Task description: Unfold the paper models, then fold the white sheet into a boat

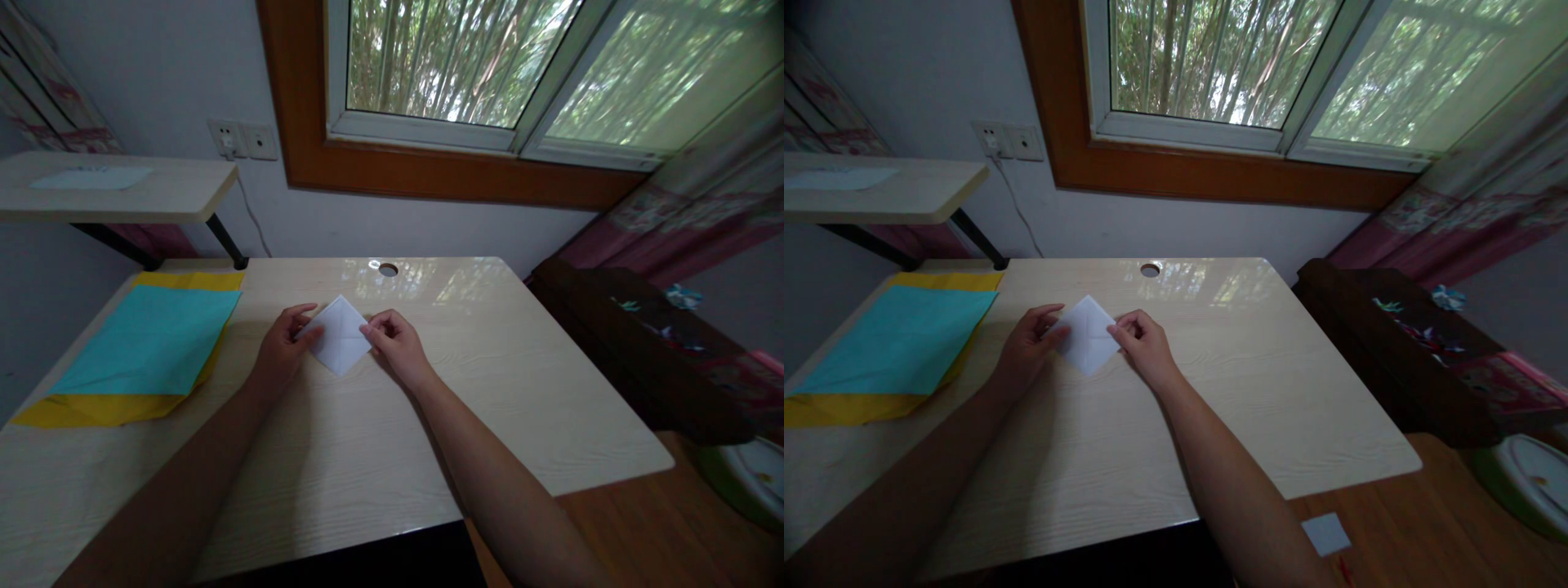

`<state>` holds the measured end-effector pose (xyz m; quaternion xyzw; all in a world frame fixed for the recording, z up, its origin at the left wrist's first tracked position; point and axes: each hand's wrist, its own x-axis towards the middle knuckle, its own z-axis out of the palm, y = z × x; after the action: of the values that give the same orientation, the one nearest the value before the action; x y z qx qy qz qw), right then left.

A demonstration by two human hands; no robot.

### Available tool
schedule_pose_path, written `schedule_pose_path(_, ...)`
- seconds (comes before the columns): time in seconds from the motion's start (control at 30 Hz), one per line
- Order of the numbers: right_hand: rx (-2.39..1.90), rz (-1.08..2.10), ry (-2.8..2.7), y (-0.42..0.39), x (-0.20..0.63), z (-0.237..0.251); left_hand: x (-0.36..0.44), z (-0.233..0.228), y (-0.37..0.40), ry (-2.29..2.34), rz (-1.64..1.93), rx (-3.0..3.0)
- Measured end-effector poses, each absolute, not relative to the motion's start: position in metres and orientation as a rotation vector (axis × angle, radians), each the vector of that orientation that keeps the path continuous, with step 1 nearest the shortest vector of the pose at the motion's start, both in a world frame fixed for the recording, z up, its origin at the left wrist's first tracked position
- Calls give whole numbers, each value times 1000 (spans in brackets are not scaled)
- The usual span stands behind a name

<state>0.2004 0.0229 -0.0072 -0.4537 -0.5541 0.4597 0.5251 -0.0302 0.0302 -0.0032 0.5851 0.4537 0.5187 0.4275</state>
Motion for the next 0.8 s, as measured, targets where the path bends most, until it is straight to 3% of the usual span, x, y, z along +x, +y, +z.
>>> schedule_pose_path(0.8,-1067,1117,-1485,22,200,-7,-30,5,23,1231,1003,1548)
